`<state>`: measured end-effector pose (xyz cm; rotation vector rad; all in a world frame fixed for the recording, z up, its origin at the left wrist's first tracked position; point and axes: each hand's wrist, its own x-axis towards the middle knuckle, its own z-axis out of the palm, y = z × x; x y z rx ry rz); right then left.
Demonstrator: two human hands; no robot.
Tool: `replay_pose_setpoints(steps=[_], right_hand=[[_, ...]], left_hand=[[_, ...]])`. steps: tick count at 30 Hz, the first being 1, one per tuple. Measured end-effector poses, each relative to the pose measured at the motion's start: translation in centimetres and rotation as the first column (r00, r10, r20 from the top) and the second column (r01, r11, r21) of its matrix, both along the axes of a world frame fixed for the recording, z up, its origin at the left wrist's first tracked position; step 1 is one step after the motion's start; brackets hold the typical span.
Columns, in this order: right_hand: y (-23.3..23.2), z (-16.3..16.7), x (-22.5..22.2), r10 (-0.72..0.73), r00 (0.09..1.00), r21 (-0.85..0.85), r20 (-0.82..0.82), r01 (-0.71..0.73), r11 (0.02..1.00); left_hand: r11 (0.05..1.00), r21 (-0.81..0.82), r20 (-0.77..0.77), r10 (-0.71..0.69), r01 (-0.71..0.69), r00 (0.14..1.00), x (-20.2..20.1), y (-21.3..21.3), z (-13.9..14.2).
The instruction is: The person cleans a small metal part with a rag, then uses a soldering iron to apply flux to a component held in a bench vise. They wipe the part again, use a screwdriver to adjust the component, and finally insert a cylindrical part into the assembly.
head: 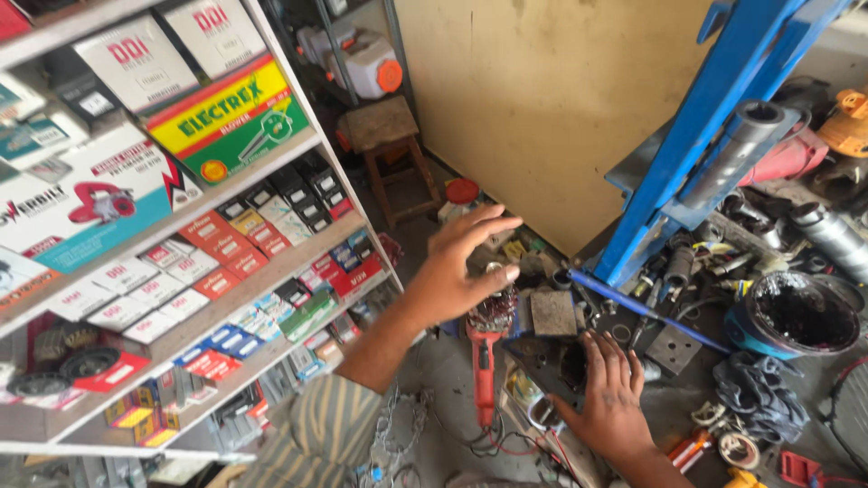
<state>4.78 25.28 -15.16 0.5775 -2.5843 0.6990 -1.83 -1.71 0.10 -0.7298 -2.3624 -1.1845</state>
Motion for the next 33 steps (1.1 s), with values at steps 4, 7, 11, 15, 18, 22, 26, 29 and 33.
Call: replay_pose_setpoints(steps=[4,7,11,15,18,22,26,29,33], right_hand=[[-1.2,1.5,0.0,-0.027,0.999,-0.160,-0.036,0.021,0.987],[-2.6,3.1,-0.9,-0.003,0.997,-0.342,-0.083,-0.026,0.939],[-4.8,5.8,-3.8,0.185,0.982,-0.689,0.037,-0.109,0.716],[-7.1,7.9,-7.1,0.334,0.940,-0.816,0.067,-0.141,0.560],[-8.8,8.7,-8.4,0.475,0.873,-0.890,0.112,-0.124,0.439],[-10.3,9.0,-8.7,0.547,0.816,-0.922,0.187,-0.047,0.385],[-10.9,8.9,-8.5,0.521,0.836,-0.901,0.174,-0.078,0.427],[-11.2,8.5,-8.6,0.485,0.865,-0.880,0.125,-0.129,0.458],[-11.5,8.1,-8.6,0.419,0.902,-0.837,0.103,-0.150,0.527]], left_hand=[[0.994,0.112,0.094,-0.025,0.014,0.995,-0.1,-0.2,-2.7],[0.996,0.088,0.156,0.016,-0.030,0.988,-0.6,-0.7,-3.8],[0.985,0.170,0.257,-0.062,0.018,0.964,-1.0,-0.5,-4.1],[0.909,0.415,0.392,-0.204,0.025,0.897,-1.3,0.5,-3.8],[0.873,0.487,0.479,-0.243,-0.025,0.843,-1.4,0.7,-3.5],[0.855,0.515,0.531,-0.255,-0.069,0.808,-1.2,0.8,-3.1],[0.807,0.586,0.523,-0.309,-0.072,0.794,-1.0,0.9,-2.9],[0.796,0.601,0.516,-0.321,-0.069,0.794,-1.0,0.9,-3.1],[0.842,0.539,0.472,-0.278,-0.024,0.837,-1.2,0.7,-3.3]])
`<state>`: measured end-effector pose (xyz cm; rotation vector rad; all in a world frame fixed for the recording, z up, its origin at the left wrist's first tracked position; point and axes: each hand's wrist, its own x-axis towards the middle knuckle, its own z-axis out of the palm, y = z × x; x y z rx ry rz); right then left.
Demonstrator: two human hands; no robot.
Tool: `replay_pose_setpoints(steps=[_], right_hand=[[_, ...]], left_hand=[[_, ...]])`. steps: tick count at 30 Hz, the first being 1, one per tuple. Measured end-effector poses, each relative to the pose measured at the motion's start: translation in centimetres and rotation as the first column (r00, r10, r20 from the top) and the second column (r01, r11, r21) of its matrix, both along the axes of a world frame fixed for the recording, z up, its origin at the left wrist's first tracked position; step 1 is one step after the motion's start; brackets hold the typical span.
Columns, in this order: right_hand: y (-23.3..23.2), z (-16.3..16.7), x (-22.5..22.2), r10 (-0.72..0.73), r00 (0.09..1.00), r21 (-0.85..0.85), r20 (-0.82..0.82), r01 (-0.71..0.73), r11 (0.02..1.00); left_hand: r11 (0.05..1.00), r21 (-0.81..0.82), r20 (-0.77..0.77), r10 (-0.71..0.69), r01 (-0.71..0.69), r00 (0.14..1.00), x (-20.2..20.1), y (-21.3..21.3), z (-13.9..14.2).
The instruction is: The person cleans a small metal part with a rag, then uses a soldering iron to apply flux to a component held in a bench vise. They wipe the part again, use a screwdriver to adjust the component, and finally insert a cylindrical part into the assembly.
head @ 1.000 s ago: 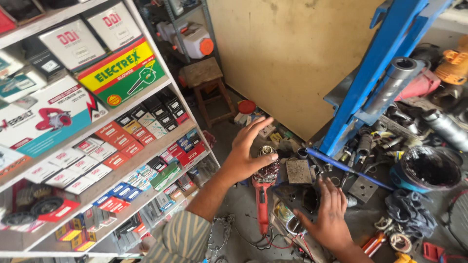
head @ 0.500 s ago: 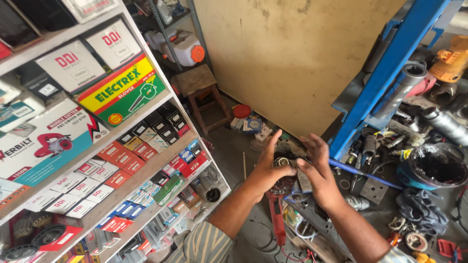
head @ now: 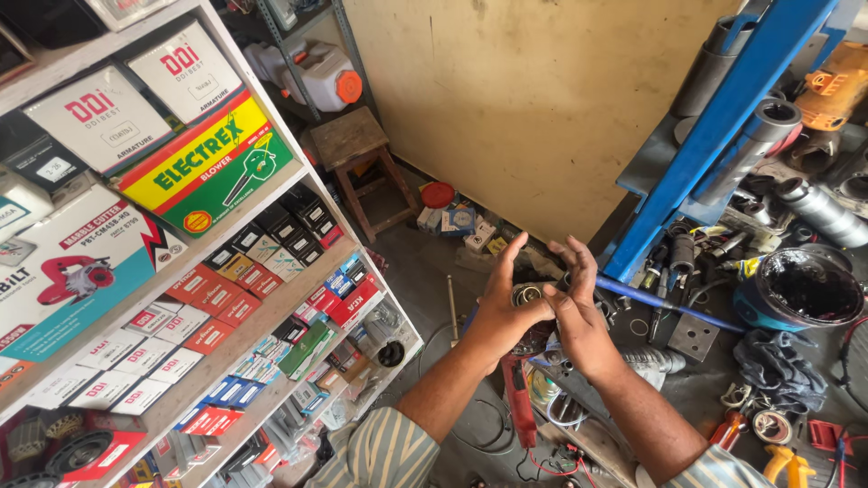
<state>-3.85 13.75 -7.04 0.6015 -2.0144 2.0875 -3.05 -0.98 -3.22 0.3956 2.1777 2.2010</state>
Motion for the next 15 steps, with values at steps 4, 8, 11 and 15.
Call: replay_pose_setpoints(steps=[4,8,11,15], right_hand=[[-0.4,0.0,0.0,-0.053,0.995,0.019,-0.086,0.055,0.998],[-0.2,1.1,0.5,-0.133,0.970,0.214,-0.204,0.177,0.961],[1.5,1.5,1.4,-0.203,0.923,0.382,-0.326,0.325,0.865],[5.9,0.1,4.0,-0.336,0.819,0.371,-0.466,0.525,0.766]], left_hand=[[0.999,0.031,0.051,-0.025,0.024,0.998,-0.1,-0.3,0.1],[0.996,0.073,0.082,-0.059,0.053,0.995,-0.2,-0.6,0.1],[0.984,0.158,0.147,-0.109,0.085,0.983,0.0,-0.5,-0.2],[0.936,-0.326,-0.087,0.110,-0.133,0.990,0.5,-0.7,-0.8]])
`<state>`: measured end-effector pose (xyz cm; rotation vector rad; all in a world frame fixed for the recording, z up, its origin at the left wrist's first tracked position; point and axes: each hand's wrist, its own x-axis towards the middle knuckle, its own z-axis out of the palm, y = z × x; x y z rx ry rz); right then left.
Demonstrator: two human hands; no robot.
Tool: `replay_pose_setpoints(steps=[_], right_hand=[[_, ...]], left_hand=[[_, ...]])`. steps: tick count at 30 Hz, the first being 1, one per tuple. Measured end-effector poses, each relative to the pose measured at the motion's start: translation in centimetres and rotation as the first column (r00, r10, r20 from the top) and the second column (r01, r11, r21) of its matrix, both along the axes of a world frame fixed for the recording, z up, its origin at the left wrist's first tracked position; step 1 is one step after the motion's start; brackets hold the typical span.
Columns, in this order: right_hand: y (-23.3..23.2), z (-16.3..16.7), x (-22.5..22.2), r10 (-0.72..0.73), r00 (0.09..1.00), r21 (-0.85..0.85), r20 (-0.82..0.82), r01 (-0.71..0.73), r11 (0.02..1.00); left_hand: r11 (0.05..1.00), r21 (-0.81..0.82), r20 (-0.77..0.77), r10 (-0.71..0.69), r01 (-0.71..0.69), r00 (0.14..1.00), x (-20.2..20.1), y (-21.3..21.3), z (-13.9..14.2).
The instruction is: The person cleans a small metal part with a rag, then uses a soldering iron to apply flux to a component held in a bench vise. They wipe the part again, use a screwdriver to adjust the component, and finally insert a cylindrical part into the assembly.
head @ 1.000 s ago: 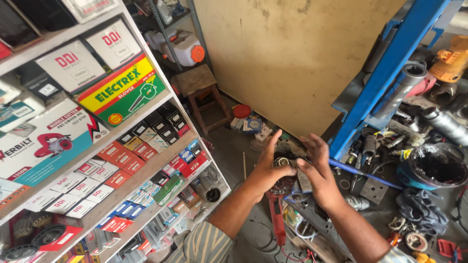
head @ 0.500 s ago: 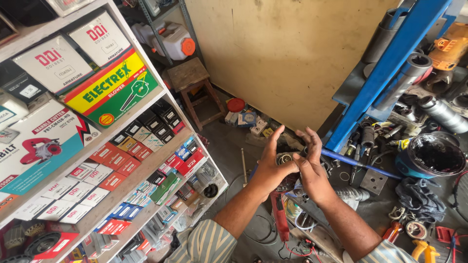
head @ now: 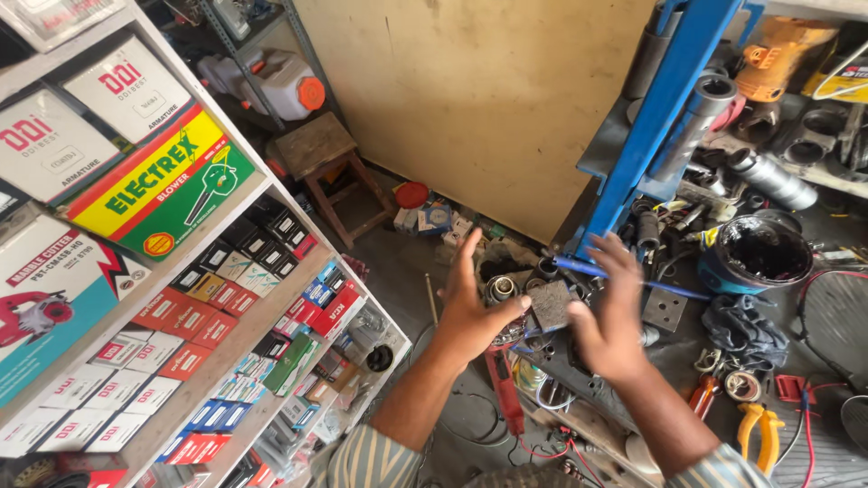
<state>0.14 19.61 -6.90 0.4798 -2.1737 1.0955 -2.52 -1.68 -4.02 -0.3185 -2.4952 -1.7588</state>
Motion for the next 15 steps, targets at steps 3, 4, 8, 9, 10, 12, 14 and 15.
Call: replay_pose_setpoints(steps=[3,4,8,9,10,12,14,15], right_hand=[[4.0,-1.9,1.9,-0.157,0.971,0.036,0.180,0.153,0.988],[5.2,-2.5,2.4,-0.209,0.938,0.064,0.278,0.199,0.978],[8.6,-4.7,3.1,-0.240,0.874,0.483,0.422,0.008,0.876],[8.9,-5.0,3.0,-0.236,0.878,0.552,0.416,-0.038,0.833],[9.2,-5.3,3.0,-0.230,0.880,0.616,0.416,-0.086,0.783],[9.2,-5.5,2.7,-0.327,0.819,0.711,0.472,-0.134,0.691],[9.2,-5.3,2.4,-0.367,0.789,0.741,0.494,-0.160,0.653],[9.2,-5.2,2.4,-0.356,0.788,0.727,0.502,-0.163,0.667]], left_hand=[[0.997,-0.065,-0.071,-0.034,0.029,0.997,1.5,-1.4,-0.2],[0.998,-0.052,-0.093,-0.041,0.036,0.995,2.1,-1.9,-0.2],[0.999,-0.037,-0.175,-0.007,0.001,0.985,5.4,-3.6,-0.5],[0.999,-0.048,-0.193,0.008,-0.017,0.981,6.0,-3.8,-0.7],[0.998,-0.041,-0.219,0.027,-0.037,0.975,6.7,-3.9,-0.8],[0.997,-0.031,-0.277,0.055,-0.066,0.959,7.5,-4.1,-1.0],[0.993,-0.036,-0.337,0.090,-0.109,0.937,8.3,-3.9,-1.3],[0.991,-0.040,-0.362,0.108,-0.131,0.926,8.7,-3.9,-1.5]])
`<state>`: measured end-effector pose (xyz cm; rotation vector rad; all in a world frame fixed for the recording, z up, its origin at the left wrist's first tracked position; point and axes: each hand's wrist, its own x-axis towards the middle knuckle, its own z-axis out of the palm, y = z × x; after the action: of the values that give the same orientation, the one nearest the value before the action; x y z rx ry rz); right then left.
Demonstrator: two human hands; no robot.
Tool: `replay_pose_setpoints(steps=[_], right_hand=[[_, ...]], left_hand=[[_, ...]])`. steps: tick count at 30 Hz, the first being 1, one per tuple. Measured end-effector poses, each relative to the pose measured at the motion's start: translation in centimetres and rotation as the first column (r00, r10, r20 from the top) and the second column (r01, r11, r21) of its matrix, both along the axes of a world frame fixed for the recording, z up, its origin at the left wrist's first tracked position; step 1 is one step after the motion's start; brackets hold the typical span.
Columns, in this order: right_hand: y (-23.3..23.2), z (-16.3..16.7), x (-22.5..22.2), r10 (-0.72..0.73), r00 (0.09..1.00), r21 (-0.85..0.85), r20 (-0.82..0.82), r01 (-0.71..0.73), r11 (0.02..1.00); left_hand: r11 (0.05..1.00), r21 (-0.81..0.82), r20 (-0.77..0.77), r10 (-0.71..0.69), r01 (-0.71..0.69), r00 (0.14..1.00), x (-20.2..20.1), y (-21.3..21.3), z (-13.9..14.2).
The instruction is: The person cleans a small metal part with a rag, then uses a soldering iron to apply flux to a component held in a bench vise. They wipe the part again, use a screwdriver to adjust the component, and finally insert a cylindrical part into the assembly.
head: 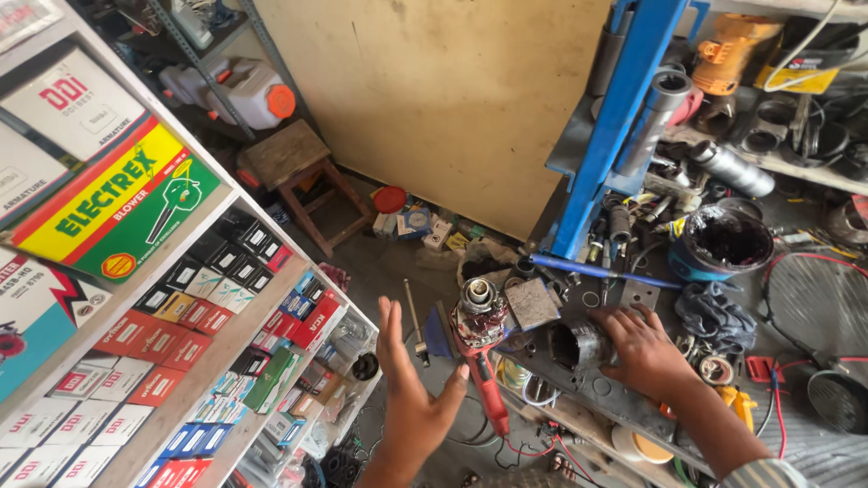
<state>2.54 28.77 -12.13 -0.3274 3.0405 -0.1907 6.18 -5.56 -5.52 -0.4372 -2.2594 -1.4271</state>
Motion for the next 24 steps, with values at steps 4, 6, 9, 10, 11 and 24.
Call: replay_pose_setpoints(steps=[4,6,9,10,11,24], right_hand=[[0.1,0.4,0.6,-0.043,0.999,0.016,-0.019,0.044,0.999],[0.1,0.4,1.6,-0.057,0.989,-0.046,-0.137,0.051,0.998],[0.1,-0.1,3.7,-0.125,0.958,-0.117,-0.258,0.097,0.988],[0.3,-0.4,4.6,-0.157,0.944,-0.139,-0.288,0.121,0.983],[0.8,-0.6,5.5,-0.191,0.918,-0.176,-0.347,0.136,0.975],[18.4,3.7,5.9,-0.694,0.701,0.241,-0.165,0.711,0.660]], left_hand=[[0.995,-0.092,-0.171,0.009,-0.026,0.985,1.2,1.2,-1.5],[0.987,-0.153,-0.242,0.003,-0.041,0.970,1.9,2.3,-2.7],[0.967,-0.247,-0.377,-0.159,0.066,0.912,2.3,4.6,-4.7],[0.954,-0.278,-0.355,-0.214,0.116,0.910,2.5,5.2,-5.3],[0.938,-0.303,-0.330,-0.267,0.167,0.905,2.7,5.9,-5.9],[0.781,-0.226,-0.215,-0.623,0.583,0.752,4.6,13.0,-8.8]])
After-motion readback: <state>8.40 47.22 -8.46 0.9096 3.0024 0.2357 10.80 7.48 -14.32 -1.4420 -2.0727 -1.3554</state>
